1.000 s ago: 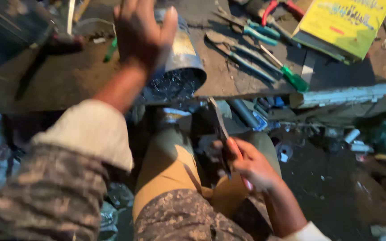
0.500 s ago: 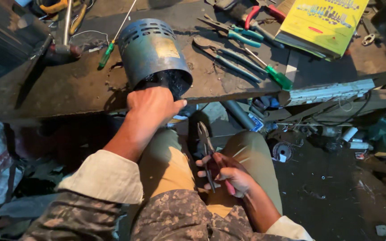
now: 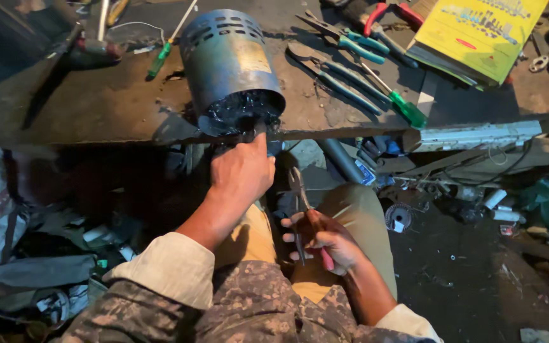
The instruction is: The person holds a perforated metal cylinder on a cluttered workbench and uses pliers to pull dark stringy material out of its open end, repeatedly gripping, extracting, and dropping the material onto the bench while repositioning the cylinder by hand.
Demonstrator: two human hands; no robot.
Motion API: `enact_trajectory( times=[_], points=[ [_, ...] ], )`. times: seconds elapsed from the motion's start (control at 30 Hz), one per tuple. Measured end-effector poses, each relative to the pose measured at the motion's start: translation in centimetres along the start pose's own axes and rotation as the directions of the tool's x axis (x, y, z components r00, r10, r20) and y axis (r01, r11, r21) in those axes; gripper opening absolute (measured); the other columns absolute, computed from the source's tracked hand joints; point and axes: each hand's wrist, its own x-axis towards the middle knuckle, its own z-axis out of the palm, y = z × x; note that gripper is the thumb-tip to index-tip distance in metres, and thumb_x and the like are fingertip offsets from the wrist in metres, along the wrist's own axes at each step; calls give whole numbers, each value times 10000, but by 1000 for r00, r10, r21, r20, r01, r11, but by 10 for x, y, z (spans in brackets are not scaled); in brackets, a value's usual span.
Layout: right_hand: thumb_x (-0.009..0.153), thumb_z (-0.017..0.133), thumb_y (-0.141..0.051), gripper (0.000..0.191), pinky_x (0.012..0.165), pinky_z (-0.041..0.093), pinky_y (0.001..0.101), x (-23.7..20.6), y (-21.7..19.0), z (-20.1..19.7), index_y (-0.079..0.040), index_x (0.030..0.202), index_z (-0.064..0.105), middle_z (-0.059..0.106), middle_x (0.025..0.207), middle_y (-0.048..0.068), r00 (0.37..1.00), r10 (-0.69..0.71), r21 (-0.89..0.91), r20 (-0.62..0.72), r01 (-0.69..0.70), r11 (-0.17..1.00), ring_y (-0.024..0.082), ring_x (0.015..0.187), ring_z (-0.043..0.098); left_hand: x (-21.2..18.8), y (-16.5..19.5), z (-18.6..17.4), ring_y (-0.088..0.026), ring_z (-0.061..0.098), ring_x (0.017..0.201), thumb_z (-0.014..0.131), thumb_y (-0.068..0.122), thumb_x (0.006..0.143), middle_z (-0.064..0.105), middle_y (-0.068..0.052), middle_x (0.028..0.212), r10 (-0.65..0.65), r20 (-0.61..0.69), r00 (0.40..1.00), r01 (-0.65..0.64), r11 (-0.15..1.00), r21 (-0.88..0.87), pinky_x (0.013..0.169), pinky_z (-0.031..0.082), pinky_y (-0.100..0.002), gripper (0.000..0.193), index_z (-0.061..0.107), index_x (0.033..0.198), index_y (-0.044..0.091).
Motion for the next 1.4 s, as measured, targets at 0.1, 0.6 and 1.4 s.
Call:
enact_trajectory(
  times=[0.1, 0.6, 1.4],
  points=[
    [716, 546, -17, 622, 876, 609, 522, -1, 2, -2, -14, 1337, 501, 588, 1396, 190, 999, -29, 34, 18, 28, 999, 325, 1198, 650, 3, -11, 1, -461, 701, 684, 622, 302, 925, 712, -215, 756, 54, -90, 994, -55, 998, -11, 594, 550, -575, 368, 593, 1227, 93],
    [852, 675, -159, 566, 919, 594, 522, -2, 7, -6, -18, 1372, 501, 578, 1416, 166, 986, -94, 122, 141, 77, 990, 312, 1241, 631, -48, -24, -5, -374, 667, 685, 682, 119, 902, 639, -126, 764, 185, -491, 851, -283, 950, -133, 573, 502, -491, 99, 589, 933, 105],
    [683, 535, -45, 611, 886, 601, 502, -12, -4, 2, -20, 1293, 525, 594, 1377, 147, 998, -56, -1, -5, 56, 998, 301, 1194, 644, 2, -22, 14, -453, 697, 796, 585, 174, 860, 710, -240, 836, 29, -252, 967, -91, 967, -239, 731, 551, -554, 439, 685, 1284, 225]
  ],
)
